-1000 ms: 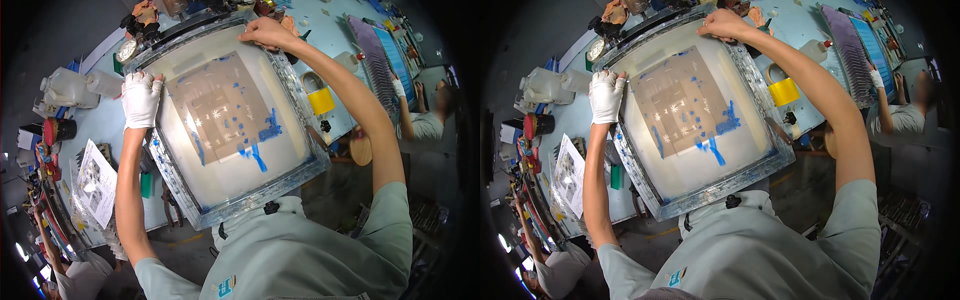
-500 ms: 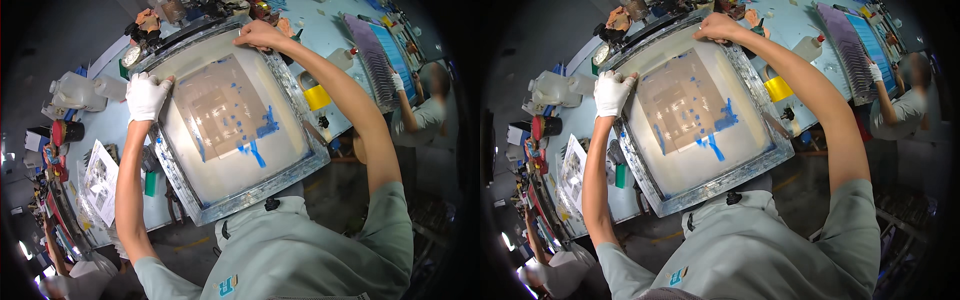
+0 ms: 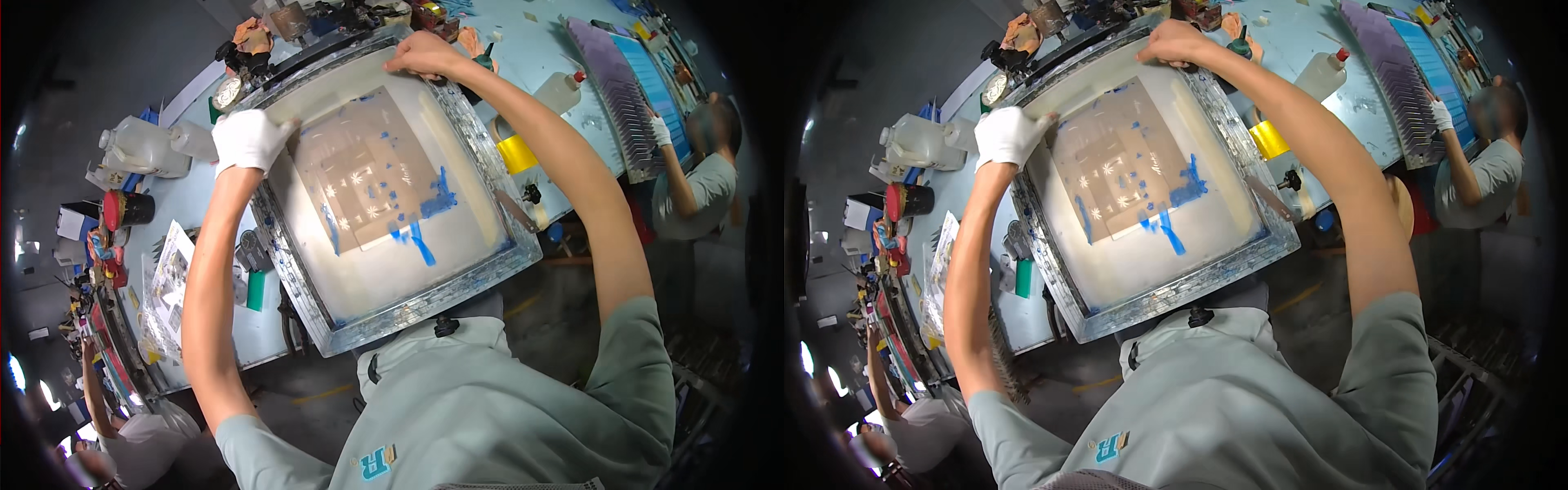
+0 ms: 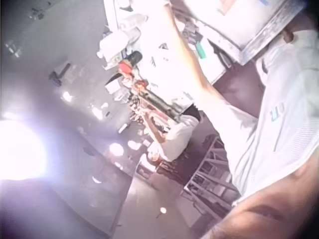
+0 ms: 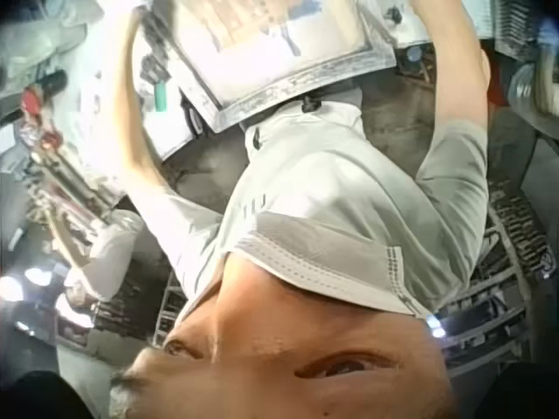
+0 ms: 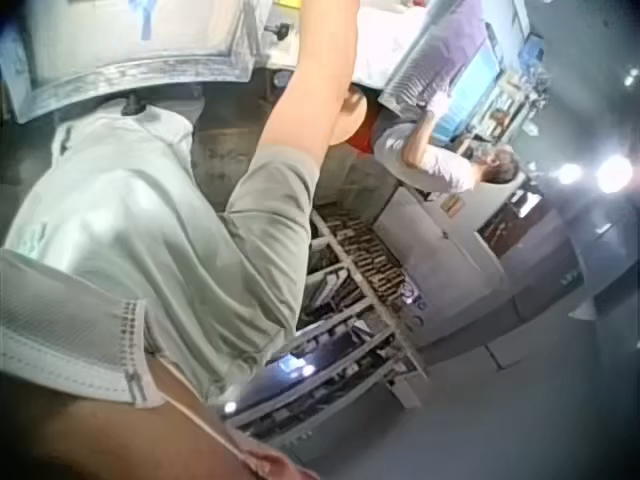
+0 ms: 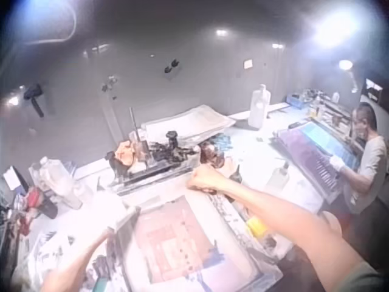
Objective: The person uses a yellow squeegee to spread blue ink across a screen printing frame. They repeatedly pull the squeegee across the mesh to coat the stencil area with ink, occasionally lifting the tool to reposition it.
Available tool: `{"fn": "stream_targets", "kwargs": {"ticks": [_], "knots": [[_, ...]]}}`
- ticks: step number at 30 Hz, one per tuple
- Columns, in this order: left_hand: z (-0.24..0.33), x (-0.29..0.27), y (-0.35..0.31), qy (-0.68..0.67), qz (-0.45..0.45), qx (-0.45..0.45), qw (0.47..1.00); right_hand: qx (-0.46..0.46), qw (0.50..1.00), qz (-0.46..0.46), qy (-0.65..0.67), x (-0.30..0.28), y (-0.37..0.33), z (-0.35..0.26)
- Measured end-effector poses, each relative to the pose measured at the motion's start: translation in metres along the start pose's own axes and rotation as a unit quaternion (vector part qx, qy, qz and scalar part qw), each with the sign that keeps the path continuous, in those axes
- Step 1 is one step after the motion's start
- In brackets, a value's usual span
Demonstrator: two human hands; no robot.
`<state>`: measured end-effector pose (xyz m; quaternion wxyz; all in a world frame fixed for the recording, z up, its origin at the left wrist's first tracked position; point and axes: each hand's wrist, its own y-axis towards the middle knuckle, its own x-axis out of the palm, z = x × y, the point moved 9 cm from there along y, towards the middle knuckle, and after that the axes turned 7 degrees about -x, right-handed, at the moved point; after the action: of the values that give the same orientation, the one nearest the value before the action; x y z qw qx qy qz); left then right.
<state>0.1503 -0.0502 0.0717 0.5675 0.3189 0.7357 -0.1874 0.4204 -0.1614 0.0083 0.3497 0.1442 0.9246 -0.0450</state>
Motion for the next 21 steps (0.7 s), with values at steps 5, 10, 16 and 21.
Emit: {"fn": "stream_targets", "kwargs": {"ticks": [5,10,16,21], "knots": [[-0.005,-0.007,0.015,-0.067,0.018,0.003,0.998,0.011,0.998,0.05,0.043,-0.006,-0.007,0.002],[-0.005,0.006,0.007,-0.204,-0.031,-0.004,0.978,0.017,0.996,0.043,0.081,-0.007,-0.01,0.003],[-0.004,0.007,0.018,-0.262,-0.018,0.014,0.965,0.003,0.996,0.058,0.072,-0.007,-0.008,0.002],[-0.005,-0.055,0.061,-0.458,0.023,0.01,0.889,0.017,0.993,0.071,0.094,-0.014,-0.013,0.003]]}}
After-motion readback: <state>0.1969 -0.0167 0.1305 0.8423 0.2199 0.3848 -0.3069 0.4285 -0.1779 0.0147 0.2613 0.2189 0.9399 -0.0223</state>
